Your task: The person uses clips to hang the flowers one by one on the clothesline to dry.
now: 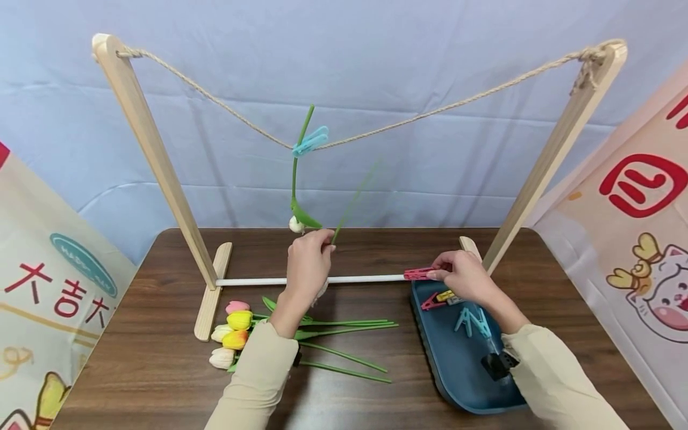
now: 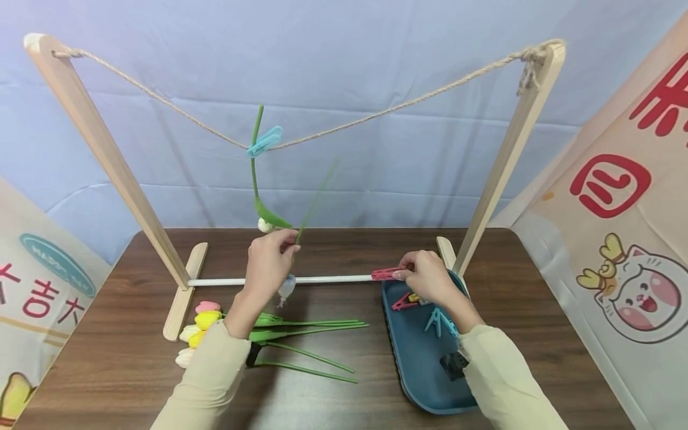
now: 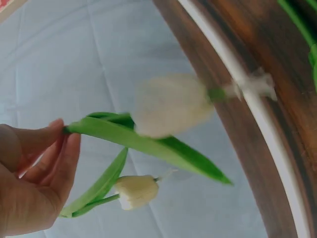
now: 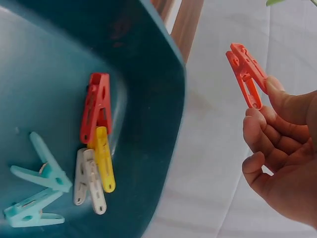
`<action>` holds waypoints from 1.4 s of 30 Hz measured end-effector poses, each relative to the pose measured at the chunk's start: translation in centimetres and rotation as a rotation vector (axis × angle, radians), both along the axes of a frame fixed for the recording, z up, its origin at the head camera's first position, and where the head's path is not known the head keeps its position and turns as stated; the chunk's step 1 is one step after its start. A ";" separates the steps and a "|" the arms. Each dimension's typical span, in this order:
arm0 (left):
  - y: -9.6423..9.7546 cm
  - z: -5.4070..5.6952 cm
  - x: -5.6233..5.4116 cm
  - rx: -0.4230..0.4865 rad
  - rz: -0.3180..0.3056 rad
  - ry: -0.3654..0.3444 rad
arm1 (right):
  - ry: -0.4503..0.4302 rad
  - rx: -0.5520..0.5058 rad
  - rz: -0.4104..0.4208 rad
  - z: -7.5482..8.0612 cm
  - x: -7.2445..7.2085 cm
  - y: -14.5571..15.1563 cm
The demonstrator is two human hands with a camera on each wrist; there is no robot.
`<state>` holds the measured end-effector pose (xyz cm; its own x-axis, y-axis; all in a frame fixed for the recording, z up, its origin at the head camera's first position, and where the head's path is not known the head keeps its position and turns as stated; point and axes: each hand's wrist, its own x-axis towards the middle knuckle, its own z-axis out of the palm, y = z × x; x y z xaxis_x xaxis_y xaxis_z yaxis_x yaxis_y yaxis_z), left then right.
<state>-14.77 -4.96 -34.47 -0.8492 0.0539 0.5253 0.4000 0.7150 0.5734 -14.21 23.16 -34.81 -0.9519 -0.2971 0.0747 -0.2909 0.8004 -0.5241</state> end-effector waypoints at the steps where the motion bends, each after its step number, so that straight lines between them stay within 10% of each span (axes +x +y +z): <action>1: 0.0 0.2 -0.1 0.016 0.004 0.013 | 0.000 0.005 0.007 0.1 -0.1 -0.2; 42: -0.8 2.1 -0.4 0.155 0.070 0.112 | 0.289 0.087 0.236 14.2 -3.5 -10.5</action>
